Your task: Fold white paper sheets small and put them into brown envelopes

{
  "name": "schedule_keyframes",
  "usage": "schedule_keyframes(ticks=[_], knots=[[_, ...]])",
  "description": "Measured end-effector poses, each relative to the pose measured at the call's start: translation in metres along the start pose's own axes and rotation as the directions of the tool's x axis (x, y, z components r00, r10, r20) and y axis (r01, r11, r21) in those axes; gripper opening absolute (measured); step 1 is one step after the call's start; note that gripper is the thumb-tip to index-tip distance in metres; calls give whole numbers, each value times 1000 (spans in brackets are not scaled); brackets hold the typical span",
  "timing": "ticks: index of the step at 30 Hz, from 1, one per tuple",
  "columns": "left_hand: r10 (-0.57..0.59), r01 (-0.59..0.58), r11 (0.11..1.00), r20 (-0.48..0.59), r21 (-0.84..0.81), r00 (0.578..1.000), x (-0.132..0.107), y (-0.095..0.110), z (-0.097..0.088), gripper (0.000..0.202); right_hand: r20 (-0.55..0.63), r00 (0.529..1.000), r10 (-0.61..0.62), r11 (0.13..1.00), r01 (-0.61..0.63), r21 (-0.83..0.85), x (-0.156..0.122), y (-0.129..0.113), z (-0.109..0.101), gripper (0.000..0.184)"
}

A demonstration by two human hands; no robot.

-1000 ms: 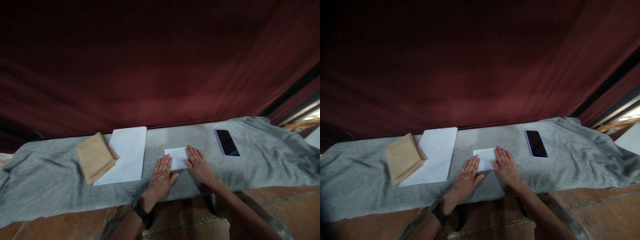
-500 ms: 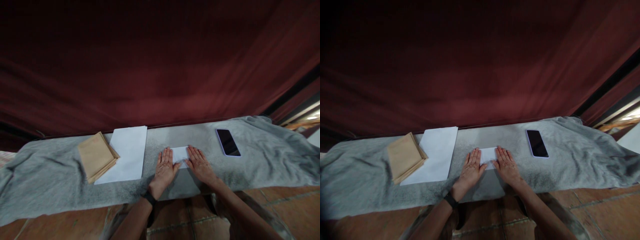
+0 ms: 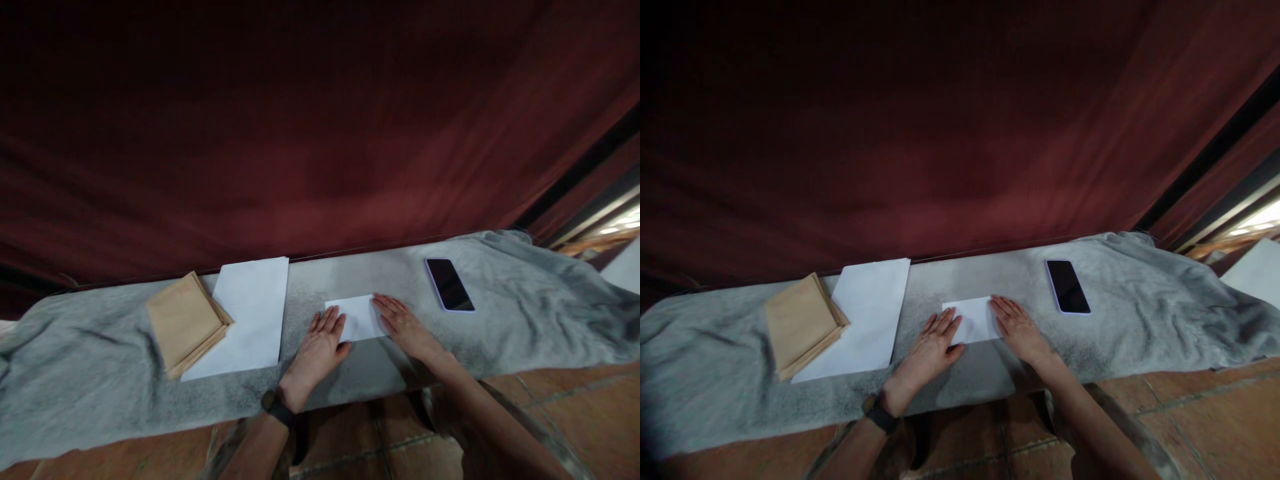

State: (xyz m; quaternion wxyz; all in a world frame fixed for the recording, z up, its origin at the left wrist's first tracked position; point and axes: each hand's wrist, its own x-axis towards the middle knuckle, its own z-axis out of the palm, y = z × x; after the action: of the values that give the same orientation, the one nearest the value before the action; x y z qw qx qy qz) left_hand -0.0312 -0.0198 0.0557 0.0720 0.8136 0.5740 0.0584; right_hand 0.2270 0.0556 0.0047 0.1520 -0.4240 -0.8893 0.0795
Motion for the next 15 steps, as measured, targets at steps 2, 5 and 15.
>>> schedule_keyframes(ticks=[2,5,15], knots=[[30,-30,1000,18,5,999,0,4,-5,51,15,1000,-18,1000,17,16,1,3,-3,56],[57,-58,998,34,9,998,1,8,-9,50,39,999,-31,998,29,57,2,8,-7,61],[-159,11,885,-279,-466,947,11,-4,-24,22,85,996,1,946,-29,322,7,3,-35,45]])
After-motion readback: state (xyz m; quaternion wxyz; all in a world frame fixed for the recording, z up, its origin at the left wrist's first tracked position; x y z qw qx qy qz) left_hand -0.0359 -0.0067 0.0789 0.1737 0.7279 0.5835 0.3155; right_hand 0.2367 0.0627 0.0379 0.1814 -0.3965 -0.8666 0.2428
